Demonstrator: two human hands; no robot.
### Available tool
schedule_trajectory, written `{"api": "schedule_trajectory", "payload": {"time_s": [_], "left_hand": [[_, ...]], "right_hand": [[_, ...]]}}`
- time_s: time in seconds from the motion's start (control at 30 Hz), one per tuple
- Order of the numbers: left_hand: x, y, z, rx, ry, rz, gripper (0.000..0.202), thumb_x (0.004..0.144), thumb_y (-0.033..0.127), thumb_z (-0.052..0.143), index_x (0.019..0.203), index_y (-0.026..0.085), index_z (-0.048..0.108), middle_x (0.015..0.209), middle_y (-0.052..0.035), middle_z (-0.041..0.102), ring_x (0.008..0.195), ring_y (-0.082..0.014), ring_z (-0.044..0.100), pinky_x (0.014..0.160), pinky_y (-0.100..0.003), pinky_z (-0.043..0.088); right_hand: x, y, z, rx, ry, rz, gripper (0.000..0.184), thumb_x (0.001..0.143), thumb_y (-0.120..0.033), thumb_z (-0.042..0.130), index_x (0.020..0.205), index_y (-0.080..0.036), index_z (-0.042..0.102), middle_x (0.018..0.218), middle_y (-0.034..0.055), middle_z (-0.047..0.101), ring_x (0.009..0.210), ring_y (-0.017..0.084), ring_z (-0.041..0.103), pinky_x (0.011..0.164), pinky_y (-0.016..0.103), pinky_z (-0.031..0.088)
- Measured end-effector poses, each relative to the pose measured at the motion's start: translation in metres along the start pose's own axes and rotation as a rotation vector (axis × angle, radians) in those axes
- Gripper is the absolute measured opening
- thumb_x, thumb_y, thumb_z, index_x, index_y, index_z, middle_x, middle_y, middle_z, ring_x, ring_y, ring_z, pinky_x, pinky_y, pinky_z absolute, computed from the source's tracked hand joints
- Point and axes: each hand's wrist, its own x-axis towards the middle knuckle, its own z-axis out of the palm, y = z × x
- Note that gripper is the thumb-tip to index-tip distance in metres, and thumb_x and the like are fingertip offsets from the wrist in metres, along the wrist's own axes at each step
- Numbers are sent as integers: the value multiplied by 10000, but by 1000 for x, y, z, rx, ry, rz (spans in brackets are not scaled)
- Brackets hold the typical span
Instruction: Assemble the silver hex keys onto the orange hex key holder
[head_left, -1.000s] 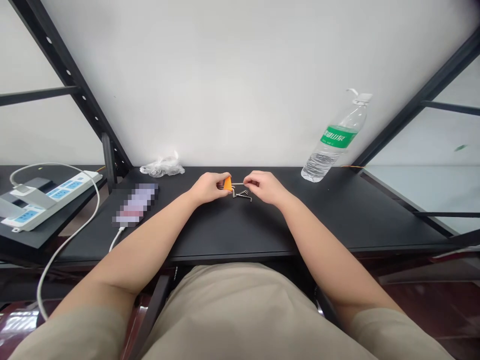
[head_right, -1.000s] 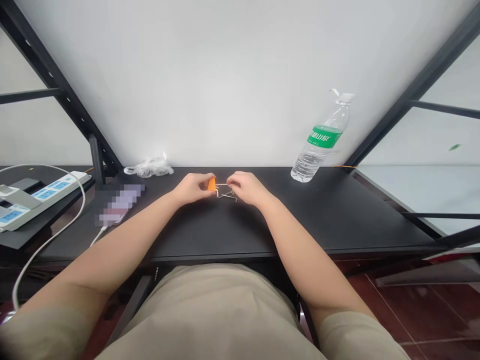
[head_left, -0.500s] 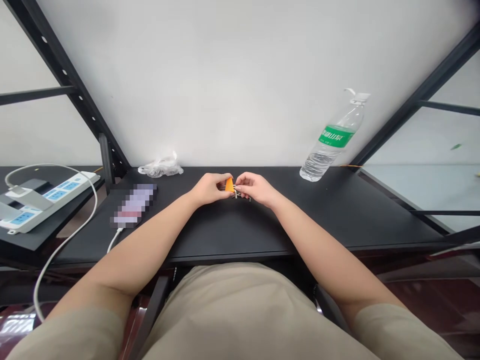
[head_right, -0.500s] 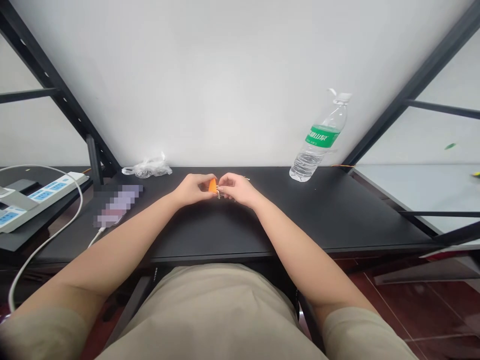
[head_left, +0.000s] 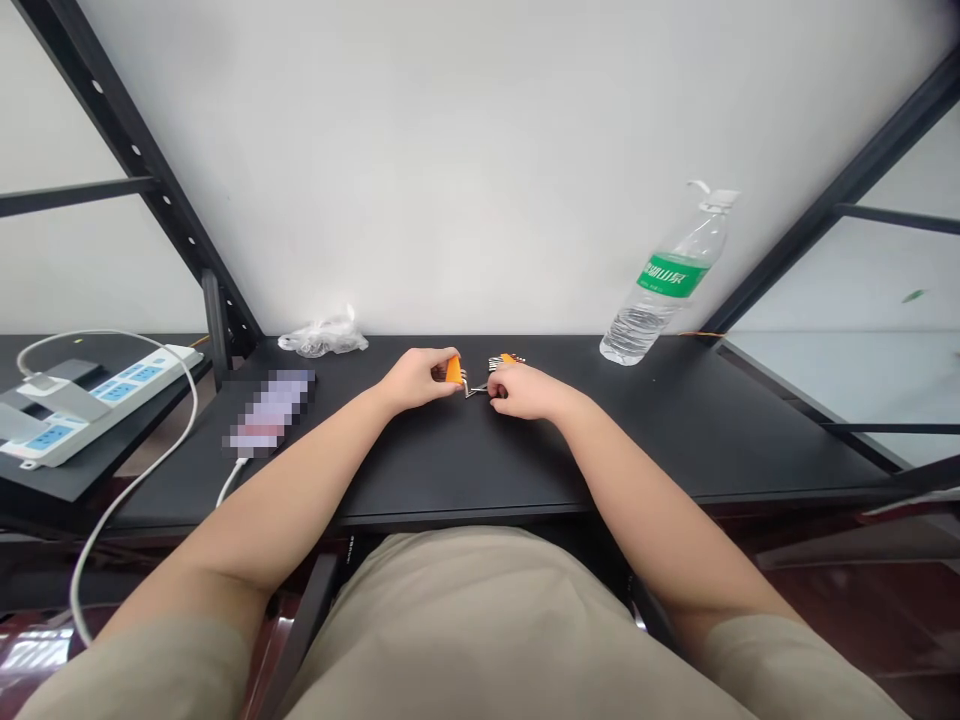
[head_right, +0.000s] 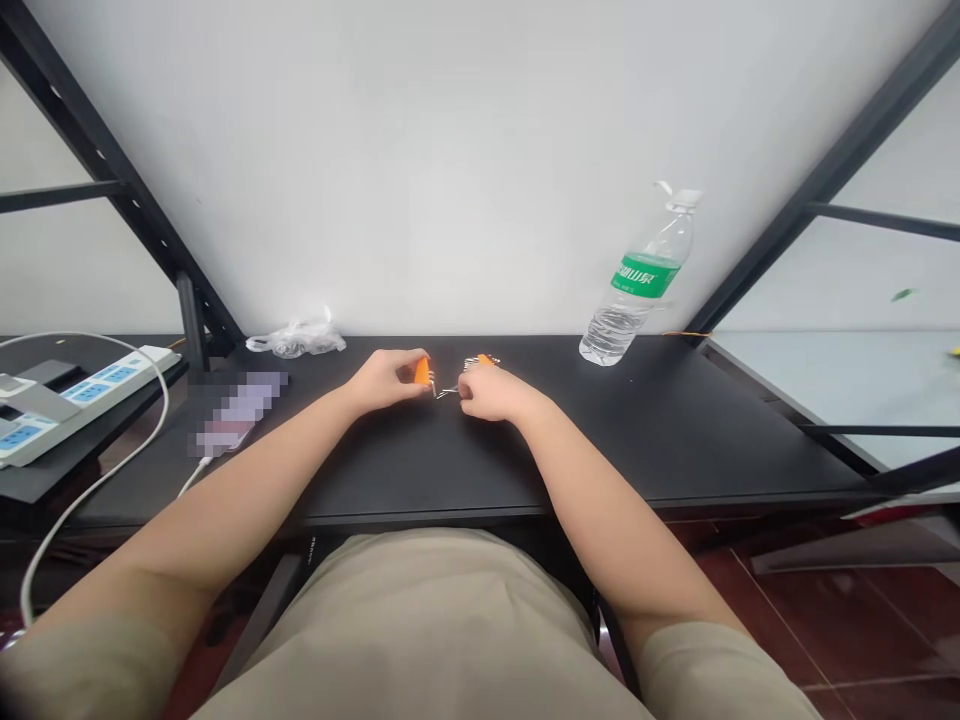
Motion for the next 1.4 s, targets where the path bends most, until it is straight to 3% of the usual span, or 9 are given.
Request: {"api": "schedule_trajectory", "payload": {"time_s": [0.13,0.33,0.57,0.73,0.97,1.1,1.23,1.33,1.4], "left_hand": [[1,-6,0,39,-12,-20,257,771,376,713,986,240,674,762,33,662,686,-154,585,707,-275,473],[0,-7,1,57,-33,-17,243,781,372,711,988,248,677,760,34,659,688,-153,581,699,-272,463],[0,-6,0,54,-49,-16,237,781,360,710,987,247,676,751,42,646,685,-144,569,683,-258,448],[1,-8,0,62,-57,-16,243,784,353,704,1003,251,682,756,42,645,684,-145,567,683,-258,444],[1,-9,1,64,-65,-11,292,778,363,717,1046,252,683,754,39,635,689,-149,568,696,-265,449],[1,-9,0,61,-70,-11,284,778,347,710,1046,257,688,743,40,631,682,-149,567,696,-265,451],[0,-8,1,51,-59,-9,308,772,343,713,1068,258,691,764,36,648,686,-149,572,695,-265,453],[0,-8,1,48,-61,-6,292,774,356,715,1047,253,694,763,34,651,688,-149,572,692,-262,452],[0,-8,0,46,-69,-4,283,777,368,718,1033,249,693,764,33,650,686,-147,571,689,-259,452]], "right_hand": [[0,-1,4,-40,18,-5,33,784,-194,689,767,-209,665,858,49,654,686,170,527,633,311,358],[6,5,3,-97,142,-40,108,880,-197,620,950,-220,699,1045,80,624,849,204,566,725,322,400],[10,13,11,-125,120,-29,78,811,-136,678,783,-205,655,905,73,621,729,190,539,654,321,381],[10,13,10,-117,138,-17,118,808,-145,670,902,-216,665,943,70,636,769,198,552,665,317,385],[6,12,9,-81,118,18,176,732,-126,716,681,-218,575,714,33,614,614,171,502,582,316,329],[4,9,5,-32,165,1,97,798,-145,658,826,-229,619,783,19,660,692,176,561,621,297,374],[5,8,0,54,207,-23,181,885,-181,588,1047,-239,643,937,26,704,766,169,607,675,290,423],[4,8,0,75,182,-36,68,867,-292,685,894,-232,669,857,39,685,757,189,599,668,308,426],[3,8,3,62,130,-36,159,815,-345,766,775,-240,655,741,33,642,699,196,577,638,319,416]]}}
